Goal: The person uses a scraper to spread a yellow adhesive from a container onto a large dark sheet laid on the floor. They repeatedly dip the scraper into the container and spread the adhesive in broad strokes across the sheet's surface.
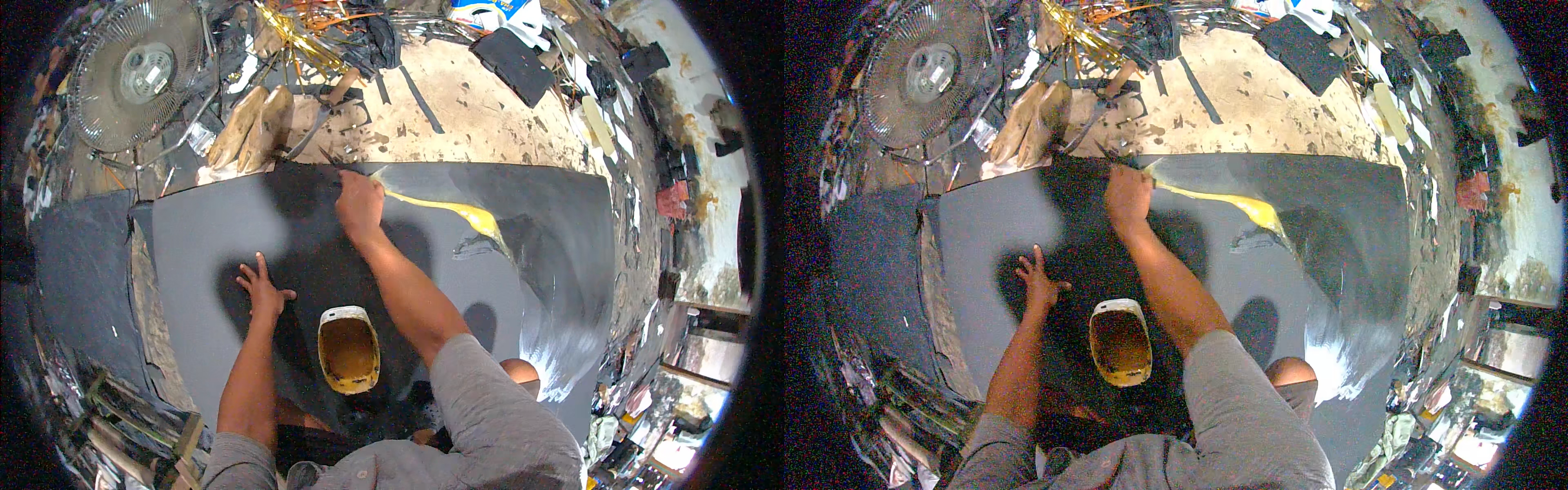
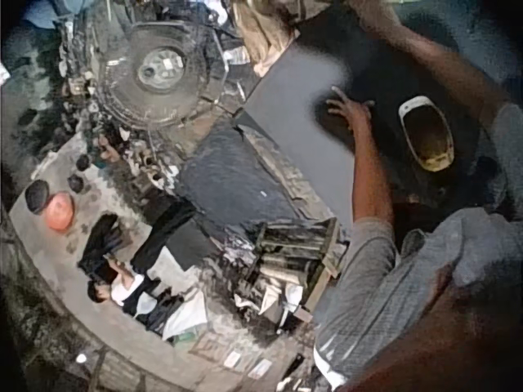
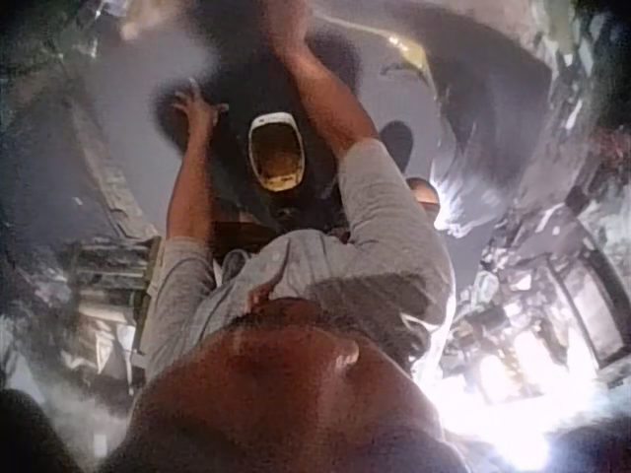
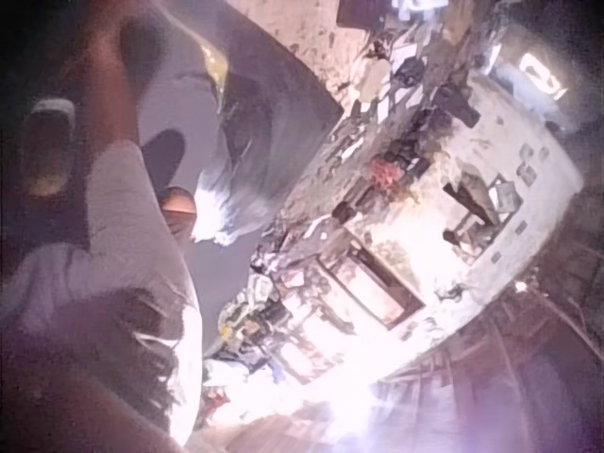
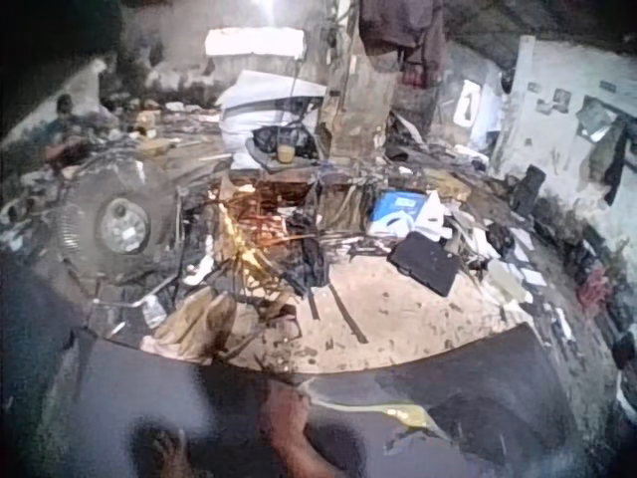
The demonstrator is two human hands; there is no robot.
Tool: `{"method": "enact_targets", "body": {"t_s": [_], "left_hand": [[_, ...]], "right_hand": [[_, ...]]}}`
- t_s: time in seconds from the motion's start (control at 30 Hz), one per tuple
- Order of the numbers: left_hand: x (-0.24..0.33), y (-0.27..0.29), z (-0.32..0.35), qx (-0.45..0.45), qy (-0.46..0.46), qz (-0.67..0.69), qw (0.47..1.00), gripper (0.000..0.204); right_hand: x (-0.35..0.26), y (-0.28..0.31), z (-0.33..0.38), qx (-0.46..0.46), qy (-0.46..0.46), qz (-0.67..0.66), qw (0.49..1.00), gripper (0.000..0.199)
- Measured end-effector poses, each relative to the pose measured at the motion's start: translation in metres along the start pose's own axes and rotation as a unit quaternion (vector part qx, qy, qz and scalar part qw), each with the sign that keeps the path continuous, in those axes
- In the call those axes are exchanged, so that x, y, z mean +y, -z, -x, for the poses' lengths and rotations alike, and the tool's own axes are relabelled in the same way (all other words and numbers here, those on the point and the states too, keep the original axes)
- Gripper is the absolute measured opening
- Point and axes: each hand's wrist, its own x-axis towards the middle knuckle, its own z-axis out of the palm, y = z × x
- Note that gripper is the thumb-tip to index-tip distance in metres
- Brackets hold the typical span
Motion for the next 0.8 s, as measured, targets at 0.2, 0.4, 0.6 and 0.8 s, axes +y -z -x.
{"method": "enact_targets", "body": {"t_s": [0.2, 0.4, 0.6, 0.8], "left_hand": [[-0.001, -0.002, -0.006, -0.023, 0.022, -0.007, 0.999, 0.13], [-0.002, -0.01, -0.01, -0.01, 0.013, -0.014, 1.0, 0.136], [0.006, 0.001, -0.002, -0.021, 0.029, -0.013, 0.999, 0.132], [0.003, -0.002, -0.003, -0.019, -0.002, -0.002, 1.0, 0.131]], "right_hand": [[0.194, 0.138, 0.062, -0.179, -0.316, 0.229, 0.903, 0.023], [0.226, 0.123, 0.059, -0.237, -0.493, 0.186, 0.816, 0.048], [0.069, 0.019, -0.029, -0.292, -0.36, 0.062, 0.884, 0.032], [-0.092, -0.005, -0.024, -0.151, -0.112, 0.04, 0.981, 0.018]]}}
